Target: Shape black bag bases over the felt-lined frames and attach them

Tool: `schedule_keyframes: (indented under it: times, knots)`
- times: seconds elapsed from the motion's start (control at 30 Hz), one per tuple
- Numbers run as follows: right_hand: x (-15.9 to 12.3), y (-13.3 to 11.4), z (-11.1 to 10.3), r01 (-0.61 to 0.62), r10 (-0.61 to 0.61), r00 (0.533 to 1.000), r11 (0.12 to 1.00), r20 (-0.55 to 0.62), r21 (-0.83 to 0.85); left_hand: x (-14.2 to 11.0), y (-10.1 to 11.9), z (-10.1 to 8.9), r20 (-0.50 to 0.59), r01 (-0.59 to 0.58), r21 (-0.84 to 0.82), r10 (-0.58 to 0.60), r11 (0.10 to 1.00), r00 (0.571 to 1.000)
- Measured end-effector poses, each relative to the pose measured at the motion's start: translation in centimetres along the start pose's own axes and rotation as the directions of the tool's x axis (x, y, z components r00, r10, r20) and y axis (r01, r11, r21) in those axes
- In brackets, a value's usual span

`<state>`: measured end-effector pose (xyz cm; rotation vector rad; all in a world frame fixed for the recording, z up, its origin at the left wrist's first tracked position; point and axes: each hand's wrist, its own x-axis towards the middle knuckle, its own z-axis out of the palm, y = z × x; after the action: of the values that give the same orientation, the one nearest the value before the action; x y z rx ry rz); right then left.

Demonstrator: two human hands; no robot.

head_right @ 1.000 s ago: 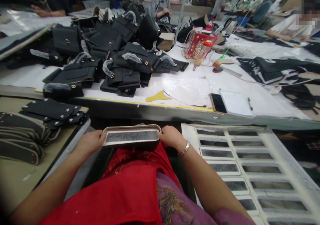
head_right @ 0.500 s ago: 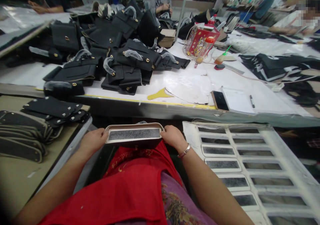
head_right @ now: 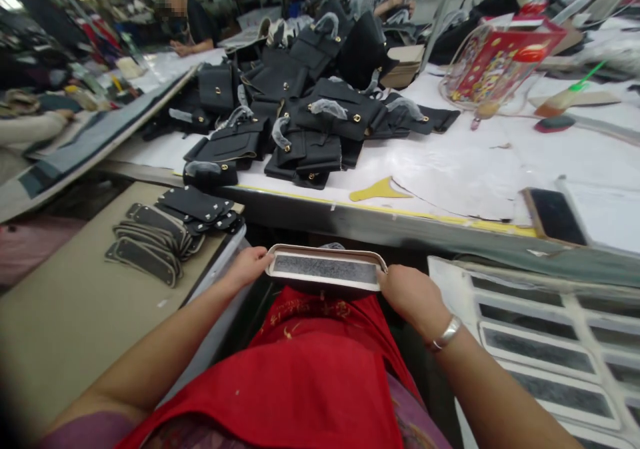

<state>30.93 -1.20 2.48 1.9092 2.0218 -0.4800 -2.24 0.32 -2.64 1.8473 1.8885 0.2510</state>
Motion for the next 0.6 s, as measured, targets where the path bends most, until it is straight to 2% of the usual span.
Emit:
schedule_keyframes:
  times: [0.2,0.33,0.5,0.6]
  knots:
    - [0.1,0.3,-0.1,0.006,-0.005,1.0,0.997,-0.014,0.078,-0.2,-0.3,0.5,-0.03,-0.002,-0.044,0.0,0.999,1.0]
    - [0.3,0.2,0.1,0.017,-0.017,1.0,1.0,-0.026,0.005,-0.1,-0.6,0.5,0.067,0.025,-0.071,-0.02,0.997,0.998]
    - [0.0,-0.1,0.4,0.008,-0.009,0.999,0.999,-0.047,-0.033,0.9,0.1,-1.1,0.149,-0.014,-0.028,0.018,1.0,0.989]
    - [-0.1,0.0,0.6,0.064,-0.065,0.998,0.997,-0.02,-0.053,1.5,0.7,-1.9,0.17,-0.024,-0.016,0.026,1.0,0.985]
